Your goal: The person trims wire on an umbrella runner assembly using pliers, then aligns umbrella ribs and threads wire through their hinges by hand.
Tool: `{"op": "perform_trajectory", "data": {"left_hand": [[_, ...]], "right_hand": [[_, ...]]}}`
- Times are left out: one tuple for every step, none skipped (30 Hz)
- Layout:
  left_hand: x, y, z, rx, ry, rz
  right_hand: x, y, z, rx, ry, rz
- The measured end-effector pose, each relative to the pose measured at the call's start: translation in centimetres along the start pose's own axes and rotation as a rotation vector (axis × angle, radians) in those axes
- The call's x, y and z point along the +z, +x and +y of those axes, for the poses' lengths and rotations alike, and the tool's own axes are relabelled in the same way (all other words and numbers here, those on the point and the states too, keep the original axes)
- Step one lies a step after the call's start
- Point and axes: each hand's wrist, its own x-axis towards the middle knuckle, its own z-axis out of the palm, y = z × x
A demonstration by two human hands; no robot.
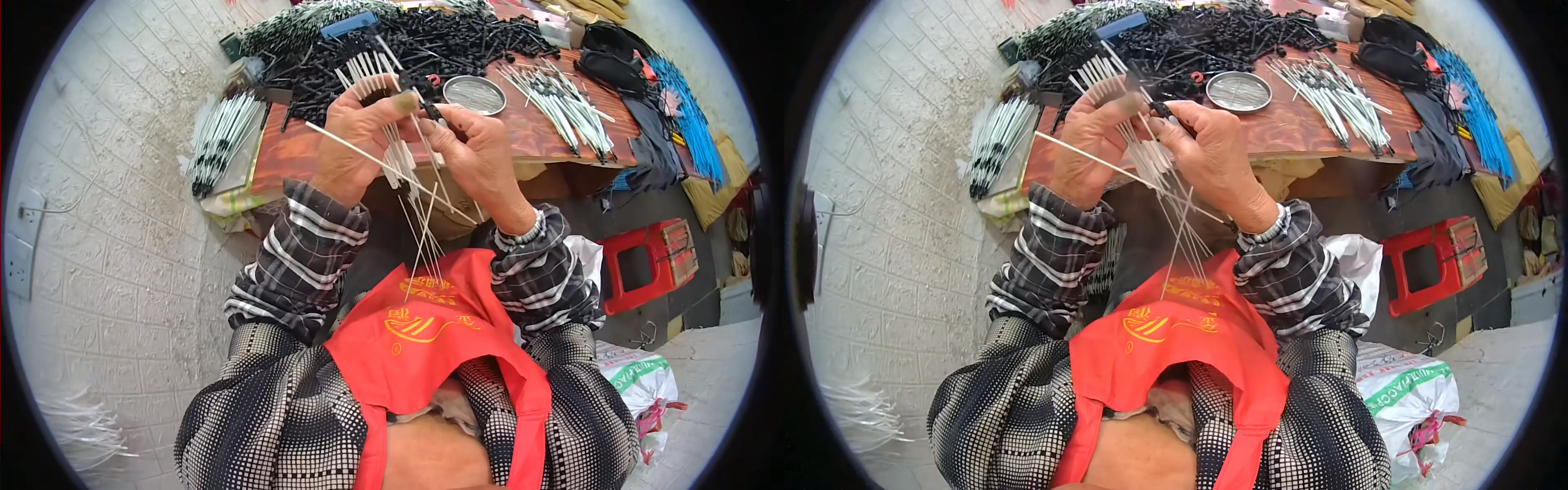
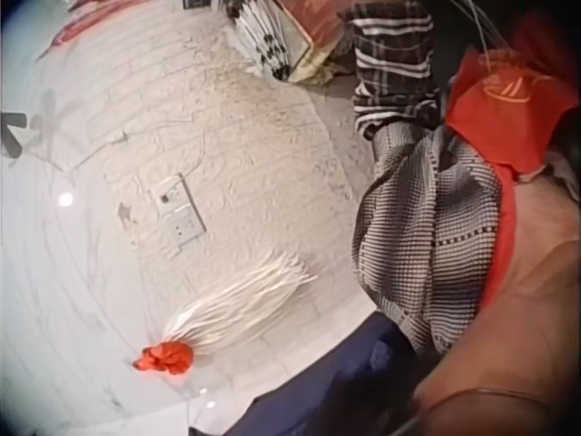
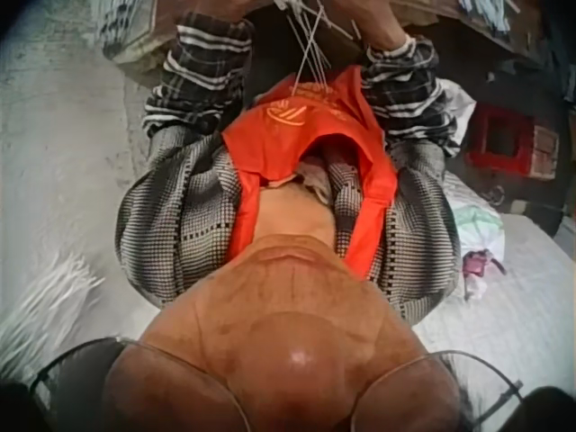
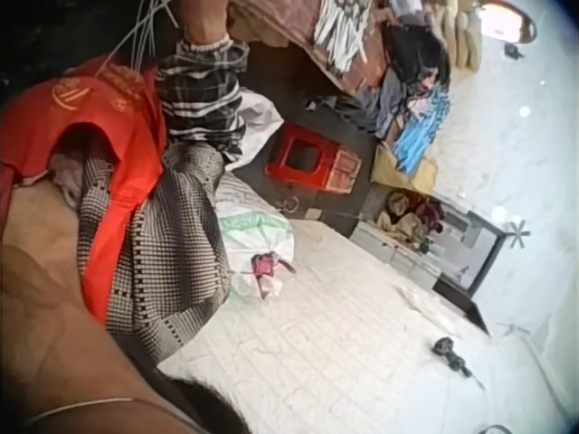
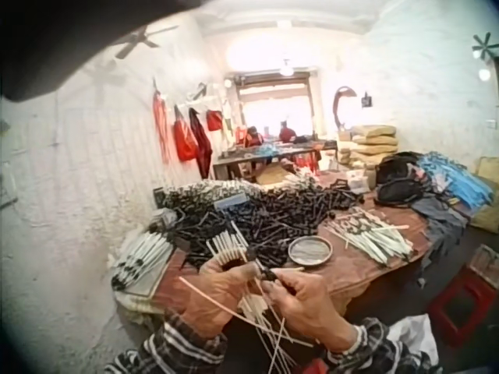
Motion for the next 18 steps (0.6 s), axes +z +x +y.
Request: {"op": "perform_trajectory", "data": {"left_hand": [[0.3, -0.1, -0.1, 0.054, 0.045, 0.023], [1.3, -0.5, 0.1, 0.045, 0.05, 0.114], [1.4, -0.3, 0.0, 0.09, 0.038, 0.115], [1.1, -0.1, 0.1, 0.129, 0.064, 0.1], [0.9, 0.2, 0.3, 0.167, 0.09, 0.081], [0.9, 0.3, 0.8, 0.187, 0.12, 0.024], [0.7, 1.0, 1.4, 0.185, 0.073, 0.052], [-0.3, 1.7, 2.6, 0.163, 0.082, -0.004], [-0.9, 2.1, 3.5, 0.142, 0.091, -0.062], [-0.4, 2.0, 4.0, 0.141, 0.094, -0.061], [0.6, 2.0, 4.5, 0.125, 0.139, 0.001], [1.5, 2.2, 5.0, 0.109, 0.184, 0.062], [2.0, 2.3, 5.3, 0.11, 0.188, 0.059], [2.5, 2.5, 5.6, 0.148, 0.173, -0.01], [3.1, 2.7, 5.8, 0.187, 0.157, -0.08], [3.4, 2.7, 6.1, 0.193, 0.157, -0.118], [3.8, 2.7, 6.4, 0.193, 0.159, -0.121], [4.1, 2.7, 6.8, 0.171, 0.16, -0.199]], "right_hand": [[0.2, 0.1, 0.7, 0.005, 0.021, -0.01], [0.3, 0.3, 1.2, 0.012, 0.043, -0.02], [0.3, 0.6, 1.5, 0.099, 0.17, -0.042], [0.3, 0.8, 1.4, 0.16, 0.282, -0.058], [0.2, 0.9, 1.3, 0.219, 0.394, -0.069], [-0.7, 1.0, 1.6, 0.239, 0.413, -0.172], [-1.1, 0.6, 2.0, 0.251, 0.414, -0.16], [-1.2, 0.3, 2.2, 0.253, 0.325, -0.153], [-1.3, 0.0, 2.5, 0.254, 0.234, -0.145], [-1.6, -0.4, 3.6, 0.275, 0.334, -0.144], [-2.2, -0.6, 4.4, 0.273, 0.335, -0.138], [-2.9, -0.8, 5.1, 0.358, 0.331, -0.151], [-3.5, -0.9, 5.4, 0.443, 0.328, -0.169], [-4.0, -1.1, 5.4, 0.556, 0.344, -0.21], [-4.0, -1.3, 5.4, 0.551, 0.346, -0.207], [-3.8, -1.8, 5.3, 0.625, 0.463, -0.198], [-3.6, -2.1, 5.2, 0.697, 0.582, -0.191], [-3.3, -2.2, 5.1, 0.664, 0.623, -0.155]]}}
